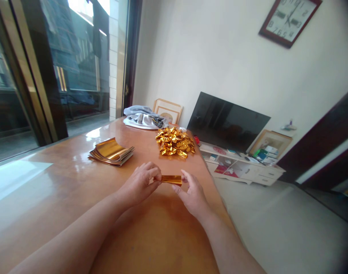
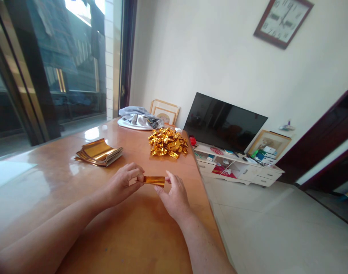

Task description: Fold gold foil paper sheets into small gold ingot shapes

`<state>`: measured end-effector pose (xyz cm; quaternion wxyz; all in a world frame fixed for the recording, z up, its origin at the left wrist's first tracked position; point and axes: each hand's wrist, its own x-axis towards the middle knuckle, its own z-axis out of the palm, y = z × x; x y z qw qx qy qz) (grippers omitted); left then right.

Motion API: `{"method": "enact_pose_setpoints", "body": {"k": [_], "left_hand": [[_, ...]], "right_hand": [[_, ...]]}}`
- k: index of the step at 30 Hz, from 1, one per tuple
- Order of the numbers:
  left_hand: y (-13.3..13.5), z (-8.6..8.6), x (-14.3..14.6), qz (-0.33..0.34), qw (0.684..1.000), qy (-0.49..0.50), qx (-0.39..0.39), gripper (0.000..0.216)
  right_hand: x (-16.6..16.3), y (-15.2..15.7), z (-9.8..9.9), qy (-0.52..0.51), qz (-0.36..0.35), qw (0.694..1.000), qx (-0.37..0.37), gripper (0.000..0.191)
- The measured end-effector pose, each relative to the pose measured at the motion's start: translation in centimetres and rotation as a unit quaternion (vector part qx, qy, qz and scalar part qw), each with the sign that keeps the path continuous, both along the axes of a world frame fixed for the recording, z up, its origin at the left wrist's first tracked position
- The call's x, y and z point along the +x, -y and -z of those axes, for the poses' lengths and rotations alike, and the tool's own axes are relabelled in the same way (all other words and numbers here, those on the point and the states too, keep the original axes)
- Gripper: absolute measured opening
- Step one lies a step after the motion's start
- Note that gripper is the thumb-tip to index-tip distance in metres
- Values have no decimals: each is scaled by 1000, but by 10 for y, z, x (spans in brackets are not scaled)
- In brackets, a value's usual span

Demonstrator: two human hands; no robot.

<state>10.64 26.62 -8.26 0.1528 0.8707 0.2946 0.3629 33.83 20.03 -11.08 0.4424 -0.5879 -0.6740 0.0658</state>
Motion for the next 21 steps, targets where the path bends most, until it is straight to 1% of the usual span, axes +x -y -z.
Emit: {"method": "enact_pose_setpoints", "body": {"k": [2, 3, 6, 8, 13, 17, 19, 21], "left_hand": [[1, 0, 0, 12, 1000, 22, 3, 11], [1, 0, 0, 19, 999, 29, -2, 12], [1, 1, 1, 32, 998, 33, -31, 10], [1, 3, 1, 32, 998, 24, -55, 7], [1, 5, 2, 25, 996, 17, -86, 5], [1, 9, 4, 18, 992, 43, -115, 3], [0, 10, 4, 22, 990, 54, -129, 8], [0, 9, 4, 36, 990, 50, -126, 9]], "right_hand": [[0, -1, 0, -44, -7, 999, -31, 64], [0, -1, 0, -67, -16, 997, -45, 61], [0, -1, -4, -121, -70, 987, -79, 41], [0, 0, -9, -131, -95, 983, -82, 29], [2, 1, -13, -99, -85, 991, -30, 18], [2, 2, -15, -78, -88, 993, 8, 20], [2, 4, -16, -79, -98, 992, 20, 19], [1, 5, -17, -77, -107, 991, 27, 18]]}}
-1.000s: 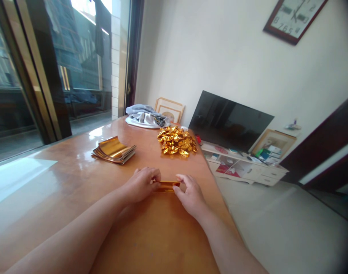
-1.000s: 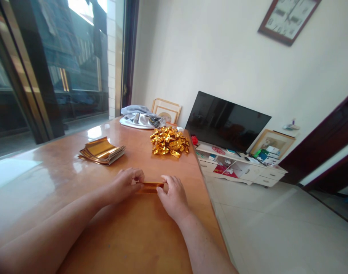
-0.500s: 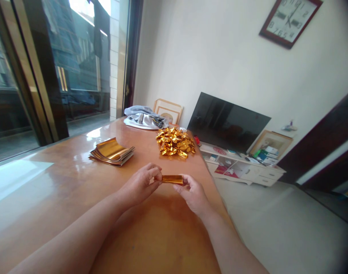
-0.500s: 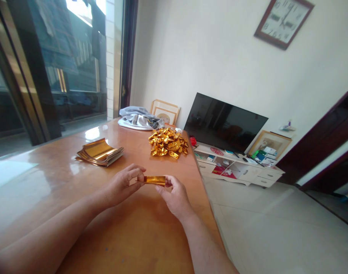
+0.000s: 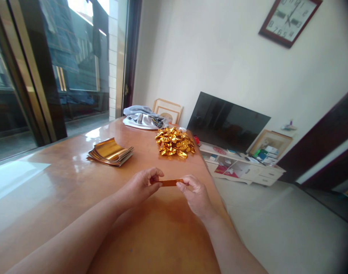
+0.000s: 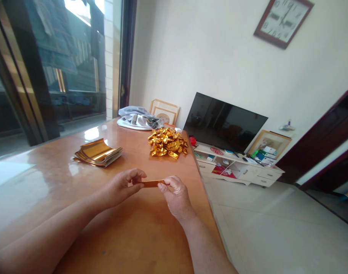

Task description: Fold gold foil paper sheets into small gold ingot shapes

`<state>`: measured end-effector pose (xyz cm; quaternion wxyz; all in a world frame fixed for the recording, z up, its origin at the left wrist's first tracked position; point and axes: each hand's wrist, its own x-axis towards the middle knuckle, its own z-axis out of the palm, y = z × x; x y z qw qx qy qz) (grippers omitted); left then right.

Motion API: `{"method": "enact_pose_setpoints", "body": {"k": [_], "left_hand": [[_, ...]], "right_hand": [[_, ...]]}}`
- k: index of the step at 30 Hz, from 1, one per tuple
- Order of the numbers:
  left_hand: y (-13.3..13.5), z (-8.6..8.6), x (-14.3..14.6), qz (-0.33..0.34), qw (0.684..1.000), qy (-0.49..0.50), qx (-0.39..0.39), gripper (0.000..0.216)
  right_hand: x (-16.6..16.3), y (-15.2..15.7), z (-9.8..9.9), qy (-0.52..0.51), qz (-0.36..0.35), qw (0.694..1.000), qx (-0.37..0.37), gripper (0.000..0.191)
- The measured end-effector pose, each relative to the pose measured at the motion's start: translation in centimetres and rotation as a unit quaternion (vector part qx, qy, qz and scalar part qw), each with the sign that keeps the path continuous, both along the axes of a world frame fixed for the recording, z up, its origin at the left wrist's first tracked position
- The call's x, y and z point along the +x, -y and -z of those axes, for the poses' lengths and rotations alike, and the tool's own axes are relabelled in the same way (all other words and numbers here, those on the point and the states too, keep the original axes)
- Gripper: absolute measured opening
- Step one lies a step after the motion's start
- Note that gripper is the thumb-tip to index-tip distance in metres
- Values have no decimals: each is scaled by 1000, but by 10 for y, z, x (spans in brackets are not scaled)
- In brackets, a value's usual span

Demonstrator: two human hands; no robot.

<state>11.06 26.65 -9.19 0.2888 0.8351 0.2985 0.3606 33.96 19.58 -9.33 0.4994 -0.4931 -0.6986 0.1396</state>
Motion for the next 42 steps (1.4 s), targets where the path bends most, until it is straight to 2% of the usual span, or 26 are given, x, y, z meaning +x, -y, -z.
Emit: {"method": "enact_pose_setpoints", "body": {"k": [4, 10, 21, 25, 28, 30, 35, 37, 39, 42], "left_hand": [[3, -8, -3, -10, 996, -30, 86, 15], [10, -19, -5, -67, 970, -70, 225, 22], [18, -23, -3, -84, 948, -68, 299, 21], [16, -20, -2, -92, 951, -66, 289, 21], [12, -17, -1, -103, 958, -54, 261, 21], [10, -15, -1, -110, 965, -44, 235, 25], [2, -8, -1, -94, 979, -22, 179, 48], [-2, -4, -1, -84, 984, -10, 157, 44], [-6, 1, 0, -64, 989, 2, 130, 27], [-9, 7, 3, -45, 997, 30, 51, 22]], "right_hand": [[0, 0, 0, 10, 8, 1000, 15, 11], [-3, 1, -1, 23, 32, 998, 44, 24], [-7, 9, -3, 65, 75, 987, 123, 28], [-8, 11, -4, 74, 88, 986, 124, 26], [-9, 9, -2, 55, 88, 990, 93, 16], [-9, 6, 1, 12, 73, 996, 42, 13], [-10, -2, 11, -134, -7, 984, -116, 29], [-10, -4, 13, -174, -29, 973, -145, 32], [-10, -5, 16, -192, -40, 967, -165, 34], [-9, -8, 22, -164, -40, 970, -175, 35]]}}
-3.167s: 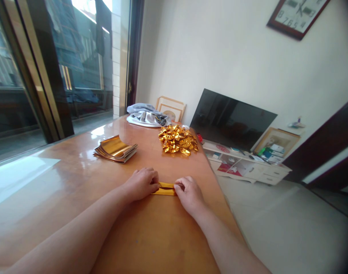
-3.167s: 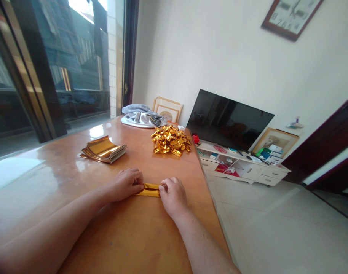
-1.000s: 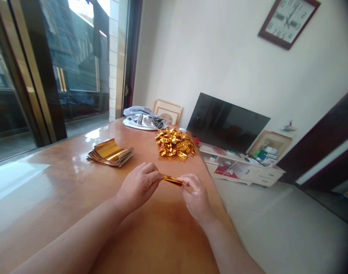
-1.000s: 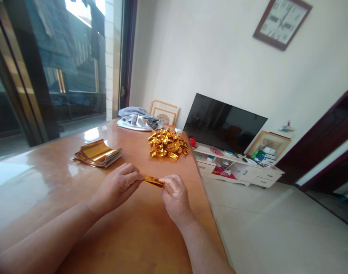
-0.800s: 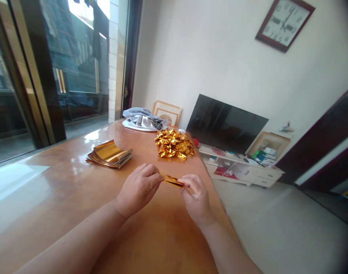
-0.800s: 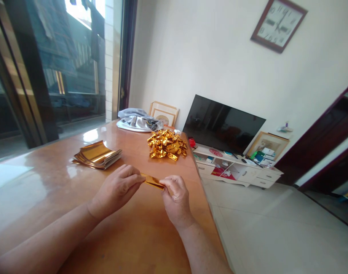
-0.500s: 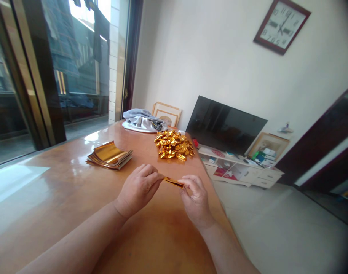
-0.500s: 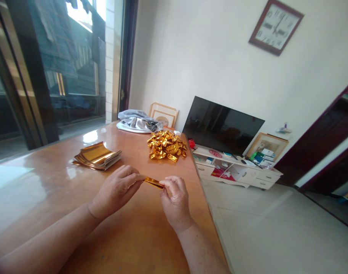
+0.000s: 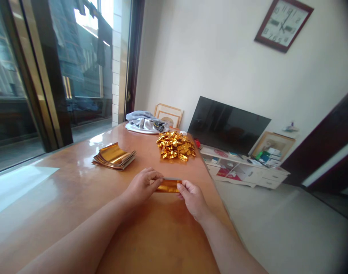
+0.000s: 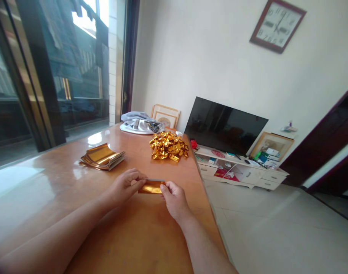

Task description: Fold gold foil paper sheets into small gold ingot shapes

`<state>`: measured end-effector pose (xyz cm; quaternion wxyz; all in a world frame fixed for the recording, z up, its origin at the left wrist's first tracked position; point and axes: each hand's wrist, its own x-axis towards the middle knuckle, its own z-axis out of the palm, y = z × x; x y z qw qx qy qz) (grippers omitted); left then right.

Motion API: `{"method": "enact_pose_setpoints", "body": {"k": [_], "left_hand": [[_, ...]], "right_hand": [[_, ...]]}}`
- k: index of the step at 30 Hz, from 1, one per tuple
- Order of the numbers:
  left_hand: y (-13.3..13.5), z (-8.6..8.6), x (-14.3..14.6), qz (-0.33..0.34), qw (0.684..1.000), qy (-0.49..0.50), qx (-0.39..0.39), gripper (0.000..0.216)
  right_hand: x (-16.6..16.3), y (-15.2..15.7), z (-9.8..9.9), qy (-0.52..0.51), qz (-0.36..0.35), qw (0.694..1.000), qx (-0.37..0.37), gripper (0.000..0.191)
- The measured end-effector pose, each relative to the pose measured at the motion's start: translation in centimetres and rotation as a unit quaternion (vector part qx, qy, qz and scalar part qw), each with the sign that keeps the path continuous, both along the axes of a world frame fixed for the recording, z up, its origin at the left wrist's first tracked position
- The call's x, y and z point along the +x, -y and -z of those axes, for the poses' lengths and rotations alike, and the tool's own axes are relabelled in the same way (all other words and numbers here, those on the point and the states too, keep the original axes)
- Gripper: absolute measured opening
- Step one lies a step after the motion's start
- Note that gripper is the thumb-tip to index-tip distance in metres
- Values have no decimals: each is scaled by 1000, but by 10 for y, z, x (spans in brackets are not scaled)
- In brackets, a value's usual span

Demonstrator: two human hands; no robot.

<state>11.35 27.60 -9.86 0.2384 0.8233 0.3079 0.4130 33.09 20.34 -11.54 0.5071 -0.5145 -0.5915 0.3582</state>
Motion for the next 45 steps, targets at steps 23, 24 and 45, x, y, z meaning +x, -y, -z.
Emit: {"method": "enact_pose_setpoints", "body": {"k": [23, 24, 45], "left_hand": [[4, -11, -10, -83, 950, 125, -273, 35], [4, -12, -10, -89, 950, 119, -273, 36], [0, -12, -12, -33, 942, 159, -292, 35]], "right_hand": [[-10, 23, -25, 354, -1, 898, 260, 25], [-11, 25, -26, 352, -18, 900, 257, 25], [-5, 22, -22, 319, 62, 941, 93, 19]]}}
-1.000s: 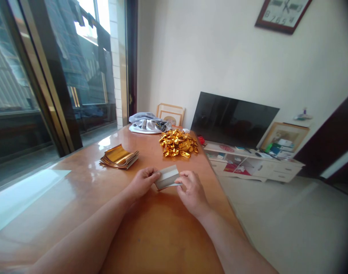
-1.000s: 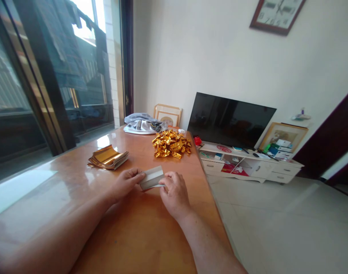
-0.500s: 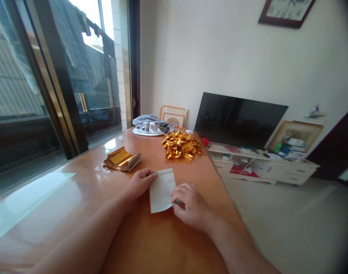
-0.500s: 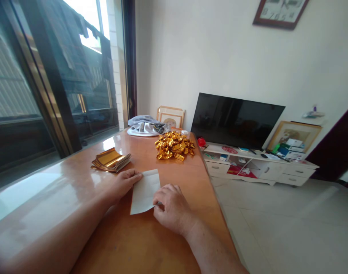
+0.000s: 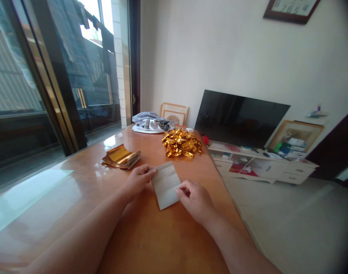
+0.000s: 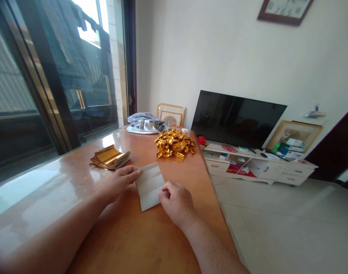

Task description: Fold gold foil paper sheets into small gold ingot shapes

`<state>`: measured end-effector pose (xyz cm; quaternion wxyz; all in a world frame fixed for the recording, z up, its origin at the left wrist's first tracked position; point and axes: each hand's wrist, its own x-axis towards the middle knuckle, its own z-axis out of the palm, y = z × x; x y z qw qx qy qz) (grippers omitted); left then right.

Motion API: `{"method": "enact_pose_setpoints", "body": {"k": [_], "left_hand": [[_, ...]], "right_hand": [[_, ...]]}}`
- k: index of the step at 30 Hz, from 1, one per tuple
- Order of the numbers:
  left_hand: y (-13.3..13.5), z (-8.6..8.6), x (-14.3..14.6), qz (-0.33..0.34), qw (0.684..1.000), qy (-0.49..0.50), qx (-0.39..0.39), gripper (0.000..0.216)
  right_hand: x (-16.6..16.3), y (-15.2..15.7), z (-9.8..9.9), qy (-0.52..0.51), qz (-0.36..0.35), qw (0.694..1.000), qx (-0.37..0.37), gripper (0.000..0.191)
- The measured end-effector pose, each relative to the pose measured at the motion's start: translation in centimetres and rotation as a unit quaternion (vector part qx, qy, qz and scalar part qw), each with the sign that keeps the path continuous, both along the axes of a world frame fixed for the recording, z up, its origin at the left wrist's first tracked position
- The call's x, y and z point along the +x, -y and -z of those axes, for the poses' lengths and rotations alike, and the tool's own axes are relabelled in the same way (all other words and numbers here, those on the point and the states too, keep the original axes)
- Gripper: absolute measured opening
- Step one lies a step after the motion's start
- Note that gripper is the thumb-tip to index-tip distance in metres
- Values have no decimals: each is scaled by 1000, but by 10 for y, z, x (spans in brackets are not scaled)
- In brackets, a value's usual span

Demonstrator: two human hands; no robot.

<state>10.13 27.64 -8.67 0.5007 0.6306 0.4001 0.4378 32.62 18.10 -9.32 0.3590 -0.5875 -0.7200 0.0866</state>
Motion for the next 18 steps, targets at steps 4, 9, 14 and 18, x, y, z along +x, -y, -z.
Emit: {"method": "enact_pose_setpoints", "body": {"k": [4, 9, 14, 18], "left_hand": [[9, -12, 1, 8, 999, 33, -7, 33], [16, -22, 1, 18, 998, 53, -4, 29], [17, -13, 0, 109, 993, 44, 12, 26], [16, -3, 4, 208, 968, -68, 125, 16]], "right_hand": [[2, -2, 6, -41, 0, 998, -56, 24], [4, -8, 18, -82, -38, 992, -89, 32], [4, -15, 23, -171, -61, 981, -75, 43], [11, -21, 24, -176, -80, 980, -44, 35]]}}
